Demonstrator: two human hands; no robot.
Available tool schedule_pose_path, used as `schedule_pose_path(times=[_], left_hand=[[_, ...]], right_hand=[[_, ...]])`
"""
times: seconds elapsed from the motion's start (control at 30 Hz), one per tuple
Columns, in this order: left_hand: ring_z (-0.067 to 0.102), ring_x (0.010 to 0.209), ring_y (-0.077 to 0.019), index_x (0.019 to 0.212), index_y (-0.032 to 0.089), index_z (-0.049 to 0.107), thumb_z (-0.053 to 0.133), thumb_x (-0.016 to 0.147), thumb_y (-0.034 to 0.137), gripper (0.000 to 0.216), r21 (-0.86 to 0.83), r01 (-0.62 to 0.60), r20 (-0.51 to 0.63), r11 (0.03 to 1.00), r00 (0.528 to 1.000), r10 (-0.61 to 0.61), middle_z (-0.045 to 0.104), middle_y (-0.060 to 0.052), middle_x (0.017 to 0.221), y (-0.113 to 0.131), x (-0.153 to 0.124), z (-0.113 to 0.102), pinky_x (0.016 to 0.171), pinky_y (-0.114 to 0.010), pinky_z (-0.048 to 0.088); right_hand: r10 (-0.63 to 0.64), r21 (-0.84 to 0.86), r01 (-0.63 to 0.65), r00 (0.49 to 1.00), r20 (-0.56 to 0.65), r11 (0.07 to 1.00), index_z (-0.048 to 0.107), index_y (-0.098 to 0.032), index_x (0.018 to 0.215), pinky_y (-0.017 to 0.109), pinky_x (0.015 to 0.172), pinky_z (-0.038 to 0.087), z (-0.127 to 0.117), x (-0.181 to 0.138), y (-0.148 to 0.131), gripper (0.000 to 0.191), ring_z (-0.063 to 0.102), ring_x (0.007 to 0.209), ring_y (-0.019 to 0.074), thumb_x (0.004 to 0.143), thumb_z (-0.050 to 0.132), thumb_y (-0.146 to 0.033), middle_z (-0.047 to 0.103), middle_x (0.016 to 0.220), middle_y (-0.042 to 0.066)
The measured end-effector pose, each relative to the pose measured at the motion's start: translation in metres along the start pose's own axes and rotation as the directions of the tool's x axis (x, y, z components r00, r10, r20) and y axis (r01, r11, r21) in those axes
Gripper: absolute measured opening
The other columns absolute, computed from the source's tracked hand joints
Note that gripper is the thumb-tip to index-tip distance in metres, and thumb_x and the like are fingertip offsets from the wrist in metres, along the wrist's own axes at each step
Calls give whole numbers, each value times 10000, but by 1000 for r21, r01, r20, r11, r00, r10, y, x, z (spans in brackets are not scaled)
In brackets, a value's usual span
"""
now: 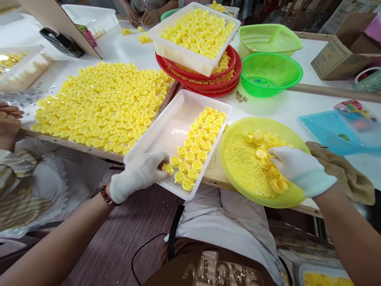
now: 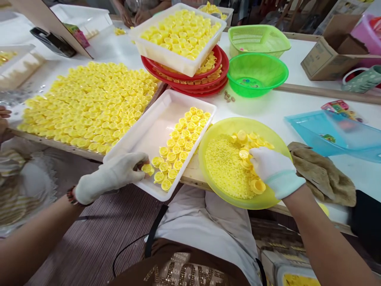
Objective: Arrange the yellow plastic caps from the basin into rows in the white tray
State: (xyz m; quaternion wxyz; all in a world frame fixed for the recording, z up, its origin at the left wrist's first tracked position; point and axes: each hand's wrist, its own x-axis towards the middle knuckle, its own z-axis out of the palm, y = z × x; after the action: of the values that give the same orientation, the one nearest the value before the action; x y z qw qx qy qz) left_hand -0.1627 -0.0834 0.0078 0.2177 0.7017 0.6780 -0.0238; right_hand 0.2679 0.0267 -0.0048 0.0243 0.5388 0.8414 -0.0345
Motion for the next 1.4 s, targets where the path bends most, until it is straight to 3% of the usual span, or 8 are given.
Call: schedule_pose_path(times=[0.13,0.37,0.53,0.7,0.93,1.2,1.3,1.4], left_hand=[[596,717,-178,988,185,654,662,767,349,276,-83,-4,74,997,997,10,672,-17,806,0,5,-7,662,-282,423],[638,805,-185,994,171,681,468,884,237,249,-64,-44,-32,997,999,42,712,-59,877,0,17,-15,768,-292,466],[627,840,-172,963,180,702,431,858,186,291,-164,-170,42,972,983,179,721,-41,899,2,31,-10,834,-286,475],[604,776,-186,864,192,688,467,900,261,234,5,-85,-74,996,994,85,695,-53,836,16,28,-30,762,-302,452],[617,732,-227,747,173,717,582,764,198,139,277,47,154,960,984,-93,697,-90,788,17,16,-35,682,-319,452],[614,657,-228,719,141,731,615,675,164,126,287,48,288,957,948,-134,702,-109,734,-4,35,-22,607,-313,438],[594,629,-178,683,167,711,602,737,186,123,158,-2,235,988,971,-35,675,-48,673,4,33,-45,616,-286,435],[648,756,-164,844,197,742,626,828,274,141,-262,-267,32,928,958,284,731,-17,817,38,31,-63,731,-283,504]], right_hand=[[13,-96,-8,999,47,995,714,-215,899,359,632,460,-4,-4,0,247,711,817,288,964,476,-208,754,930,116],[-109,-16,108,973,-205,994,725,-217,1052,376,725,554,-14,-14,-2,268,725,893,275,968,471,-227,750,1090,116],[-177,62,212,919,-351,975,720,-224,1113,397,786,575,-23,-18,-22,301,729,955,274,983,454,-279,759,1089,82],[-248,105,317,875,-415,942,710,-238,1148,402,851,585,-28,-18,-40,291,734,992,262,1004,461,-279,760,1131,75],[-314,90,379,859,-405,921,697,-267,1149,435,857,600,-28,-14,-42,288,744,964,284,993,456,-255,766,1103,89],[-288,136,365,873,-394,921,712,-252,1140,446,863,600,-27,-14,-41,275,741,976,296,996,479,-268,763,1108,90],[-300,174,388,872,-387,905,698,-256,1151,437,870,598,-27,-17,-39,253,742,972,279,1000,495,-270,766,1094,72],[-323,218,424,866,-381,879,688,-276,1163,402,870,604,-31,-25,-36,249,744,972,253,997,506,-238,767,1107,54]])
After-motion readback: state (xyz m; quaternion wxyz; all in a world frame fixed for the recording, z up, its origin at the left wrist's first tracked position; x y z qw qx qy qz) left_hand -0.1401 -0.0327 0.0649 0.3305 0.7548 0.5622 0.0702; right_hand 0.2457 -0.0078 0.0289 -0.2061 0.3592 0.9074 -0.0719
